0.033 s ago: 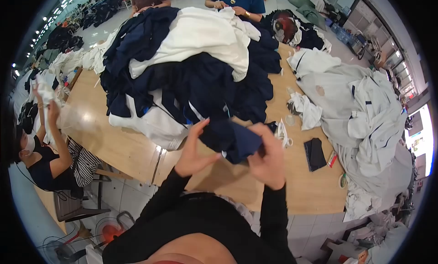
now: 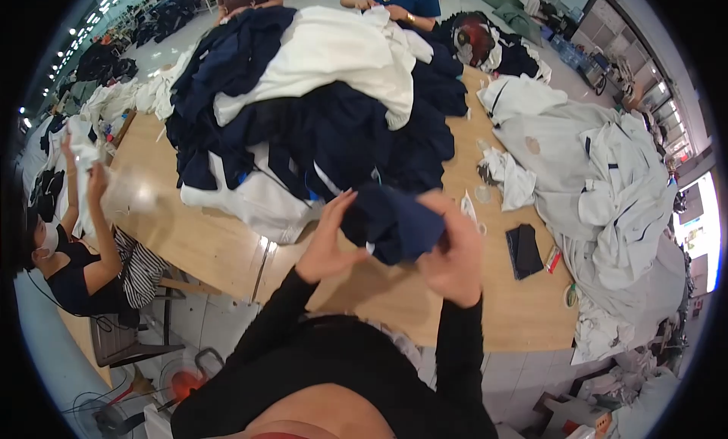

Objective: Trimming loose threads from garments using a pair of snips.

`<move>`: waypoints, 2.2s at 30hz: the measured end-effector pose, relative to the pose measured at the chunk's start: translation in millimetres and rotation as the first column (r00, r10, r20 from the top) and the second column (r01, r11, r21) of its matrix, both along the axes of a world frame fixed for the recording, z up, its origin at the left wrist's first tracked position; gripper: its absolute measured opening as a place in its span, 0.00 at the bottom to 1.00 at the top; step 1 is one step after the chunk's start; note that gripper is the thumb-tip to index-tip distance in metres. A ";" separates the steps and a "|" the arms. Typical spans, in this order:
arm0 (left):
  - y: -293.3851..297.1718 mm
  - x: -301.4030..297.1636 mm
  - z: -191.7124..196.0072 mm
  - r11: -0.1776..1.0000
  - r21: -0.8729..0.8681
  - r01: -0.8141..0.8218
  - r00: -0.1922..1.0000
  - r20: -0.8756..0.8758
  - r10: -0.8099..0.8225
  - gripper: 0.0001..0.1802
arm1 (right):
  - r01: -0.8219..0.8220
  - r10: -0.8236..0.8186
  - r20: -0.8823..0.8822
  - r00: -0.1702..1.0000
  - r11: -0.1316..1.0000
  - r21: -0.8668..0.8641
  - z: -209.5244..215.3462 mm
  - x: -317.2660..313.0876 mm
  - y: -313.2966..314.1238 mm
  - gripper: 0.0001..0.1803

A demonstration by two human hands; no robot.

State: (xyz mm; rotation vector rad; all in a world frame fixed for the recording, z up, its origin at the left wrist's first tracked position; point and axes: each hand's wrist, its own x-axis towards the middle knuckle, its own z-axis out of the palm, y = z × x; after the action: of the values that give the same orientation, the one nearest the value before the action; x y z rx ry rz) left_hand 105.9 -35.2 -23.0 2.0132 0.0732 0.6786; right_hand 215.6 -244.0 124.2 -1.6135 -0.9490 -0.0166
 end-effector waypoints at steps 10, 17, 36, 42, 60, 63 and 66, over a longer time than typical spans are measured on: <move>34.3 -49.4 77.9 0.931 0.178 -0.320 0.935 0.219 0.279 0.23 | 0.078 0.107 -0.238 0.965 0.751 0.656 -28.0 74.1 -74.6 0.16; 62.8 -107.6 -34.4 0.861 0.128 -0.492 0.838 -0.198 0.509 0.25 | 0.524 -0.530 -0.567 0.631 0.830 -0.193 -199.6 37.7 -136.2 0.14; 43.5 -110.8 -111.1 0.704 -0.457 -0.545 0.800 -0.535 0.272 0.15 | 0.277 -0.364 -0.694 0.621 0.930 -0.241 -211.0 -7.1 -78.1 0.13; 48.3 -117.7 -109.6 0.696 -0.572 -0.433 0.838 -0.541 0.077 0.11 | 0.317 -0.435 -0.694 0.574 0.899 -0.302 -213.4 -8.6 -91.9 0.13; 20.7 -114.7 -64.0 0.399 -0.828 -0.394 0.883 -0.220 0.414 0.35 | 0.468 -0.514 0.067 0.855 0.710 -0.526 -279.4 101.9 14.1 0.13; 33.8 -130.0 -89.4 0.535 -0.737 -0.413 0.907 -0.284 0.310 0.26 | 0.512 -0.563 -0.047 0.825 0.780 -0.360 -277.4 115.3 -8.0 0.11; 35.7 -119.9 -76.0 0.325 -0.921 -0.215 0.946 -0.115 0.302 0.27 | 0.486 -0.511 0.015 0.860 0.807 -0.336 -284.3 123.5 -13.2 0.13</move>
State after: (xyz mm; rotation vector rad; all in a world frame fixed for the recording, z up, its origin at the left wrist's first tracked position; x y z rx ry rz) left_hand -14.0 0.5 -99.0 0.8228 0.6253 0.6814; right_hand 339.1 -257.1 -160.1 -2.1284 -0.4537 -0.1674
